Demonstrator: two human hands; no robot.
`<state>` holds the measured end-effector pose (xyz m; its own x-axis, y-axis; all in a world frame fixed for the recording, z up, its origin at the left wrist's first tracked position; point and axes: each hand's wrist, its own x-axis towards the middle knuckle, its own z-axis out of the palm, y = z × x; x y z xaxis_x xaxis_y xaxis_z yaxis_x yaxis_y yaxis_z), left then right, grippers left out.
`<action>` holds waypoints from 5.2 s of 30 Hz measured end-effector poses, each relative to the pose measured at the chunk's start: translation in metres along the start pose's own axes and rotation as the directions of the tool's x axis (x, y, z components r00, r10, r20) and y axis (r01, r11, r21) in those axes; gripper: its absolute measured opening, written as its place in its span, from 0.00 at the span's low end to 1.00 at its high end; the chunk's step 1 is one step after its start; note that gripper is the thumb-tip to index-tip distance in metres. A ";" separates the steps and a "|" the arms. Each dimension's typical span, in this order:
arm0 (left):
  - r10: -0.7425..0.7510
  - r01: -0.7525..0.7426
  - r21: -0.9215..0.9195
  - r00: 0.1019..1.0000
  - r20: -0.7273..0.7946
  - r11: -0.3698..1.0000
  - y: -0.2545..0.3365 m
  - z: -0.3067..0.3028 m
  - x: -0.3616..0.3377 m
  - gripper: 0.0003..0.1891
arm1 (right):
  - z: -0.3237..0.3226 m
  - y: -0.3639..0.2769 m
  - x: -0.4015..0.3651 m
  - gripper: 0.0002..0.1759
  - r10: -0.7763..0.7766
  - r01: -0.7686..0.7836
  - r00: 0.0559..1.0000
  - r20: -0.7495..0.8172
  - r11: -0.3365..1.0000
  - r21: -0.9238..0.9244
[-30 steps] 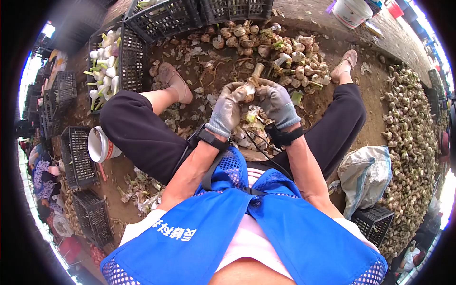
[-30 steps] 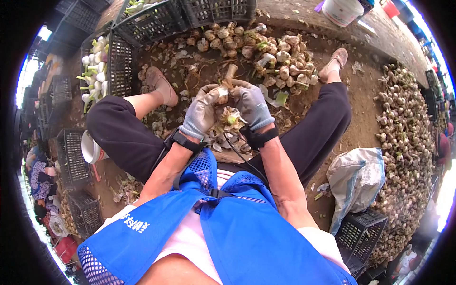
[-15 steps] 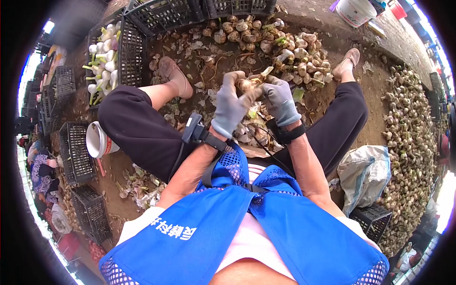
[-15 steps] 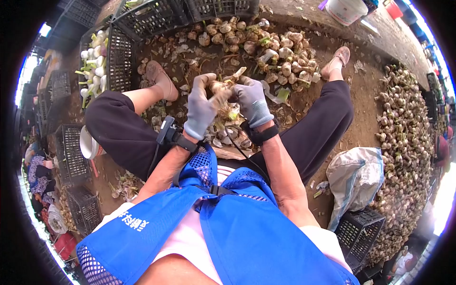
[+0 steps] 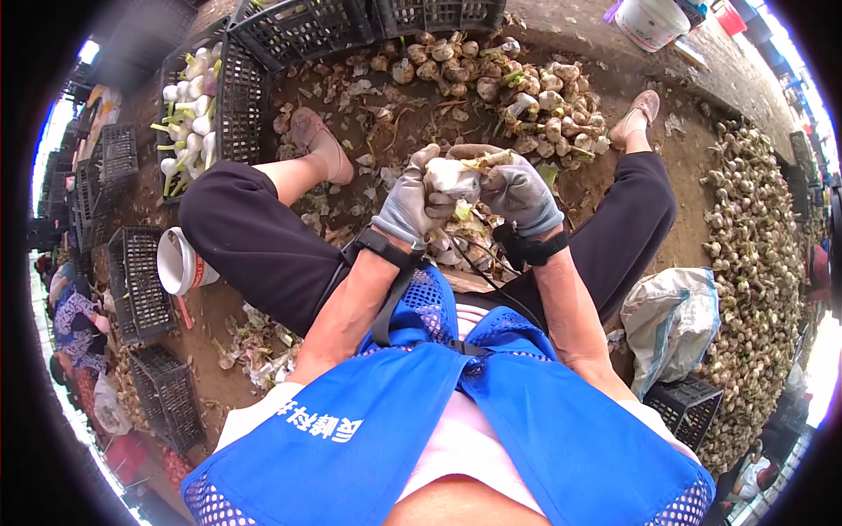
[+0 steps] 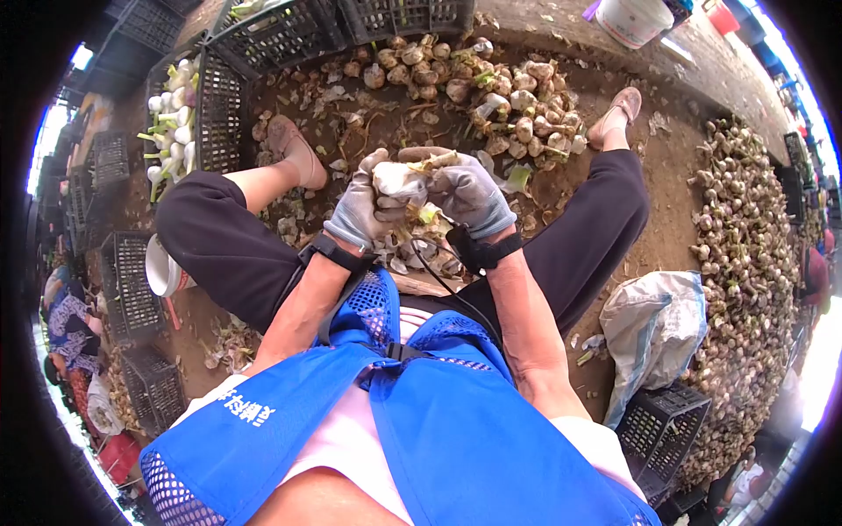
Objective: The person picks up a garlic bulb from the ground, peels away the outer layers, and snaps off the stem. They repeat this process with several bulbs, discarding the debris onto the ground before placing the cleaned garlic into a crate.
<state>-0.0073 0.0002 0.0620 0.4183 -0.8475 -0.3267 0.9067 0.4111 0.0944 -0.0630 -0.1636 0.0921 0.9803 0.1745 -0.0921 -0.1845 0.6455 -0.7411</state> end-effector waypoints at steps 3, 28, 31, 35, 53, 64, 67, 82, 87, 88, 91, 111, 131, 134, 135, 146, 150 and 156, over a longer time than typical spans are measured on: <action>-0.051 0.045 0.163 0.998 0.033 0.986 0.006 -0.004 0.005 0.27 | -0.011 0.013 0.001 0.29 -0.003 -0.004 0.999 0.033 0.978 0.211; 0.735 -0.388 0.848 0.679 -0.002 0.361 -0.009 0.020 0.005 0.12 | 0.008 0.000 0.000 0.17 -0.165 -0.071 0.930 -0.327 0.794 -0.603; 0.737 -0.424 0.865 0.669 0.099 0.269 -0.009 0.029 0.002 0.12 | 0.007 0.022 0.011 0.08 -0.334 -0.029 0.875 -0.351 0.686 -0.727; 0.652 -0.406 0.735 0.756 -0.063 0.543 -0.007 0.024 -0.002 0.13 | -0.019 0.046 0.015 0.09 -0.210 -0.107 0.870 -0.446 0.803 -0.587; 0.248 -0.247 0.043 0.969 -0.019 0.968 0.006 0.016 -0.001 0.14 | -0.034 0.052 0.016 0.10 0.082 0.052 0.932 -0.352 0.934 0.354; 0.621 -0.490 0.550 0.781 -0.066 0.676 0.001 -0.001 0.019 0.13 | -0.001 0.019 0.005 0.12 -0.187 -0.041 0.885 -0.426 0.881 -0.472; 0.445 -0.429 0.285 0.895 0.008 0.857 0.008 0.009 0.003 0.12 | -0.032 0.030 0.011 0.11 -0.221 -0.127 0.823 -0.524 0.827 -0.548; 0.613 -0.578 0.326 0.790 -0.007 0.748 0.003 0.011 0.011 0.12 | 0.032 0.019 0.010 0.28 -0.370 0.001 0.884 -0.287 0.615 -0.789; 0.601 -0.532 0.450 0.799 -0.012 0.717 0.000 0.011 0.011 0.11 | 0.022 0.009 0.014 0.20 -0.005 -0.098 0.881 -0.472 0.977 -0.192; 0.611 -0.501 0.511 0.790 -0.060 0.698 -0.004 0.017 0.011 0.11 | 0.021 0.010 0.015 0.19 -0.033 -0.108 0.881 -0.472 0.957 -0.268; 0.606 -0.491 0.528 0.793 -0.057 0.692 -0.008 0.026 0.008 0.11 | 0.019 0.014 0.016 0.17 -0.088 -0.100 0.882 -0.462 0.925 -0.366; 0.668 -0.650 0.393 0.736 0.112 0.650 0.002 0.011 0.008 0.06 | -0.052 0.078 0.027 0.15 0.007 -0.420 0.815 -0.580 0.697 -0.582; 0.753 -0.690 0.327 0.646 -0.122 0.645 0.003 0.000 0.014 0.08 | -0.033 0.061 0.020 0.14 -0.302 -0.107 0.846 -0.439 0.711 -0.695; 0.763 -0.668 0.452 0.645 -0.046 0.591 0.001 0.001 0.016 0.09 | -0.004 0.034 0.013 0.17 -0.271 -0.072 0.860 -0.432 0.774 -0.629; 0.763 -0.670 0.453 0.645 -0.039 0.589 0.003 0.003 0.016 0.09 | -0.001 0.030 0.014 0.17 -0.202 -0.079 0.873 -0.444 0.839 -0.538; 0.805 -0.612 0.784 0.517 0.292 0.108 -0.023 0.015 0.023 0.08 | 0.003 0.047 0.065 0.16 -0.216 0.131 0.662 -0.718 0.976 -0.173; 0.893 -0.569 0.822 0.381 0.240 0.022 -0.028 0.019 0.025 0.07 | 0.007 0.050 0.089 0.18 0.075 0.110 0.661 -0.747 0.974 0.196; 0.574 -0.618 -0.071 0.761 -0.303 0.783 -0.003 -0.007 0.029 0.11 | -0.035 0.093 0.099 0.22 -0.477 0.018 0.560 -0.677 0.824 -0.566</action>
<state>0.0019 -0.0231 0.0458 0.8221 -0.3075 -0.4791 0.4472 0.8696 0.2093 0.0195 -0.1122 -0.0090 0.6848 -0.7136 -0.1480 -0.0950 0.1139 -0.9889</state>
